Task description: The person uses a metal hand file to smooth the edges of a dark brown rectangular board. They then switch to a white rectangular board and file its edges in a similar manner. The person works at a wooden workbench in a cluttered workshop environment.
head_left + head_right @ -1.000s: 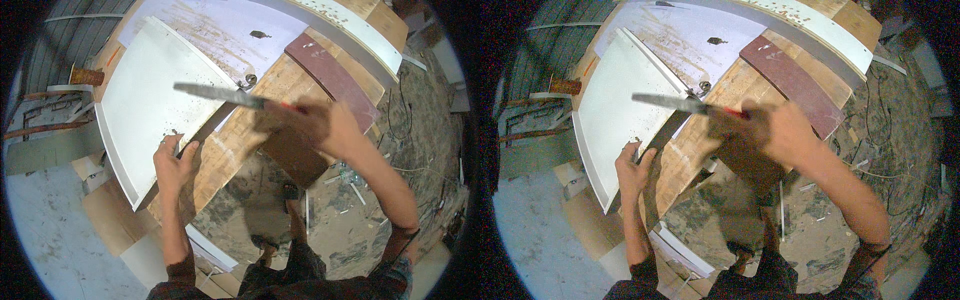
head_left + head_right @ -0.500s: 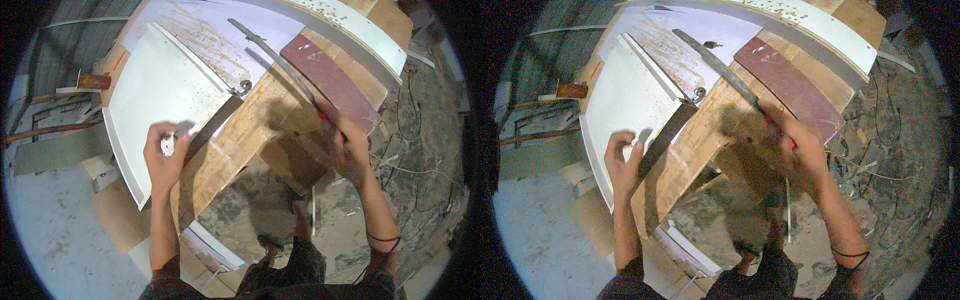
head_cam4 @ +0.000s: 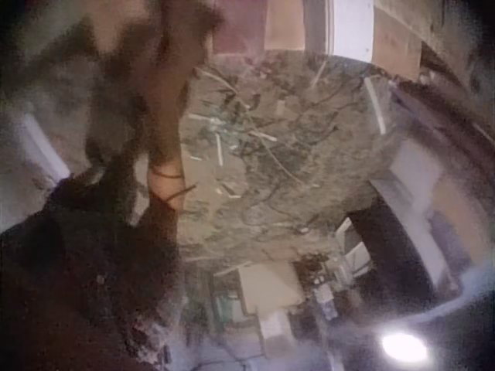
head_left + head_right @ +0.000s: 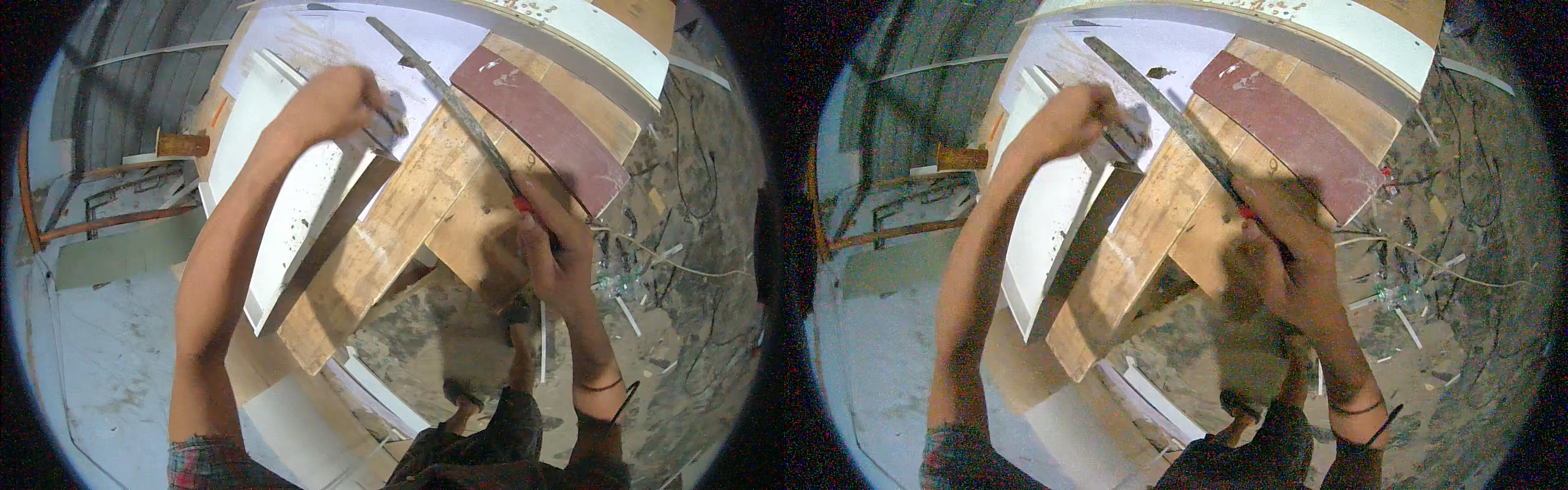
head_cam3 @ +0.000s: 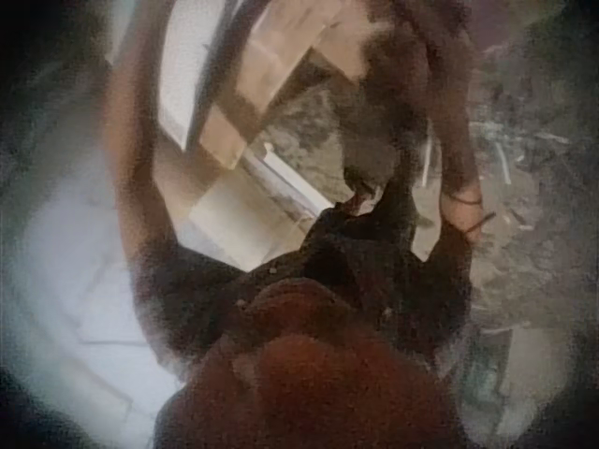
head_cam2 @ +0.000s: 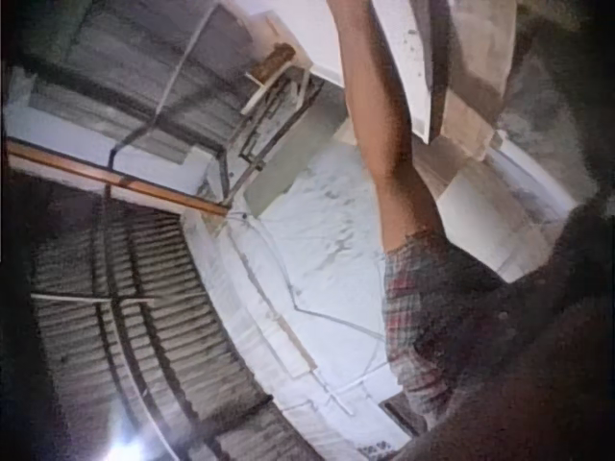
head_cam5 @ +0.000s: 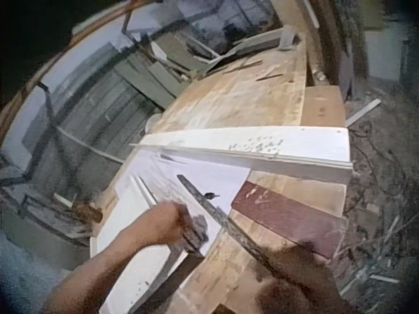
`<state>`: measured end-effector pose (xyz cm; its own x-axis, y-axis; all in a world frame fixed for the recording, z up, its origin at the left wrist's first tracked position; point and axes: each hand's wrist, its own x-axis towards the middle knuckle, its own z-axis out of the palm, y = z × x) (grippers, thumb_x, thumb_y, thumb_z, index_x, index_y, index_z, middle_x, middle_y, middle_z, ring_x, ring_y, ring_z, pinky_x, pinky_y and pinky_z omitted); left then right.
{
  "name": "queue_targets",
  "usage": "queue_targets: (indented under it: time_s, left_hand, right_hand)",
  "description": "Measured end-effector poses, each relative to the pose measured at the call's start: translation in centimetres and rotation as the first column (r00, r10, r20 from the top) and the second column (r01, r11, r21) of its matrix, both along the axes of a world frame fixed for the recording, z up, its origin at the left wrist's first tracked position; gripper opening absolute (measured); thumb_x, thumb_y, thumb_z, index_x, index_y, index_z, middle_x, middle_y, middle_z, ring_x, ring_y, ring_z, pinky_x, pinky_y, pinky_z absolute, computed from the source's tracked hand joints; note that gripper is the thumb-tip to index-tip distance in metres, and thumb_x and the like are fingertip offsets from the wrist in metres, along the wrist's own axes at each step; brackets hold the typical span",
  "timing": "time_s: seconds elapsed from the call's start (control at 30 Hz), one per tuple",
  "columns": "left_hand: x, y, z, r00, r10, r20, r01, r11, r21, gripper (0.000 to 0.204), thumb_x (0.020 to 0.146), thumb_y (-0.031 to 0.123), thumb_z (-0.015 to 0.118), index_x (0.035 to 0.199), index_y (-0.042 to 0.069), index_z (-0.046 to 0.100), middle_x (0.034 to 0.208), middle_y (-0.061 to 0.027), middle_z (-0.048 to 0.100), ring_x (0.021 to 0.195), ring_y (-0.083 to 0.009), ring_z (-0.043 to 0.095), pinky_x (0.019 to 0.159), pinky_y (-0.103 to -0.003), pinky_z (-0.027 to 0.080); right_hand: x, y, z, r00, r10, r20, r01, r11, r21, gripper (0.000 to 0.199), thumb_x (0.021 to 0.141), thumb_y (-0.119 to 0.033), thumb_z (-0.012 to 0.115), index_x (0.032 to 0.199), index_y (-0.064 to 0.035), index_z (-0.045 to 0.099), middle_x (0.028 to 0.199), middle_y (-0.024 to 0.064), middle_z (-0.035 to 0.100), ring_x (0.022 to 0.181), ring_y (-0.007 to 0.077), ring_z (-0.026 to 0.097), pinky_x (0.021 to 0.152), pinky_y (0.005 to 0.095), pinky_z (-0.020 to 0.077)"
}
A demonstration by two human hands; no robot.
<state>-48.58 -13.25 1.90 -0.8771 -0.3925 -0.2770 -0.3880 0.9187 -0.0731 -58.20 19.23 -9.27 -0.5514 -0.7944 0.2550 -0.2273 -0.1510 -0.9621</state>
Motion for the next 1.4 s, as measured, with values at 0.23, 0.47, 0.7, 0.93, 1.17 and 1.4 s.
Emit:
queue_targets:
  time_s: [0.23,0.47,0.7,0.93,1.17,1.4]
  left_hand:
    - [12.7,-6.9,0.2,0.654,0.301,-0.694,-0.318,0.942,0.108,0.025,0.096,0.015,0.059,0.114,0.000,0.069,0.102,-0.0195,0.073,0.094,-0.0276,0.072,0.085,-0.039,0.056]
    - [30.4,4.0,3.8,0.842,0.501,-0.199,-0.437,0.850,0.294,0.026,0.094,0.026,0.069,0.105,0.003,0.072,0.100,-0.0123,0.074,0.091,-0.0219,0.069,0.084,-0.036,0.054]
    - [38.9,7.4,0.5,0.701,0.671,-0.242,-0.406,0.654,0.638,0.021,0.089,0.017,0.078,0.084,0.003,0.063,0.080,-0.0019,0.064,0.078,-0.0105,0.057,0.075,-0.030,0.048]
    - [33.2,0.7,-2.3,0.669,0.670,-0.323,0.035,0.406,0.913,0.040,0.093,0.015,0.074,0.129,0.005,0.060,0.109,-0.0041,0.066,0.088,-0.0096,0.056,0.076,-0.027,0.050]
    - [28.1,-0.9,-2.6,0.912,0.356,-0.203,-0.018,0.531,0.847,0.029,0.089,0.015,0.078,0.116,0.006,0.072,0.092,-0.0011,0.070,0.082,-0.0092,0.059,0.075,-0.025,0.051]
    - [29.6,-3.0,-3.9,0.846,0.355,-0.398,0.094,0.636,0.766,0.031,0.087,0.012,0.080,0.115,0.002,0.071,0.088,-0.0067,0.074,0.077,-0.0111,0.067,0.072,-0.025,0.054]
  right_hand:
    - [2.0,-0.3,0.9,1.000,0.001,-0.024,0.003,0.985,0.170,0.036,0.101,-0.012,0.055,0.135,-0.0002,0.060,0.113,0.0169,0.072,0.102,0.0302,0.070,0.091,0.0370,0.0534]
    - [7.5,3.7,0.4,0.986,0.076,0.147,-0.106,0.973,0.204,0.031,0.105,-0.014,0.052,0.132,-0.0004,0.055,0.098,0.0050,0.059,0.083,0.0140,0.058,0.074,0.0282,0.0496]
    - [25.1,4.8,0.5,0.938,0.270,0.217,-0.326,0.901,0.288,0.037,0.103,-0.013,0.052,0.138,-0.0012,0.047,0.100,0.0067,0.061,0.073,0.0099,0.054,0.065,0.0251,0.0460]
    - [37.4,2.0,2.8,0.892,-0.099,0.441,-0.114,0.895,0.431,0.042,0.098,-0.001,0.053,0.140,0.0025,0.048,0.130,0.0177,0.060,0.121,0.0286,0.060,0.107,0.0373,0.0437]
    - [45.0,-2.5,3.9,0.912,-0.399,0.097,0.306,0.818,0.488,0.040,0.095,-0.004,0.058,0.135,-0.0007,0.059,0.114,0.0212,0.070,0.109,0.0304,0.070,0.095,0.0362,0.0518]
    - [44.3,-5.5,4.8,0.935,-0.355,-0.003,0.327,0.858,0.396,0.044,0.093,0.003,0.057,0.136,-0.0037,0.062,0.100,0.0142,0.072,0.090,0.0226,0.071,0.082,0.0335,0.0547]
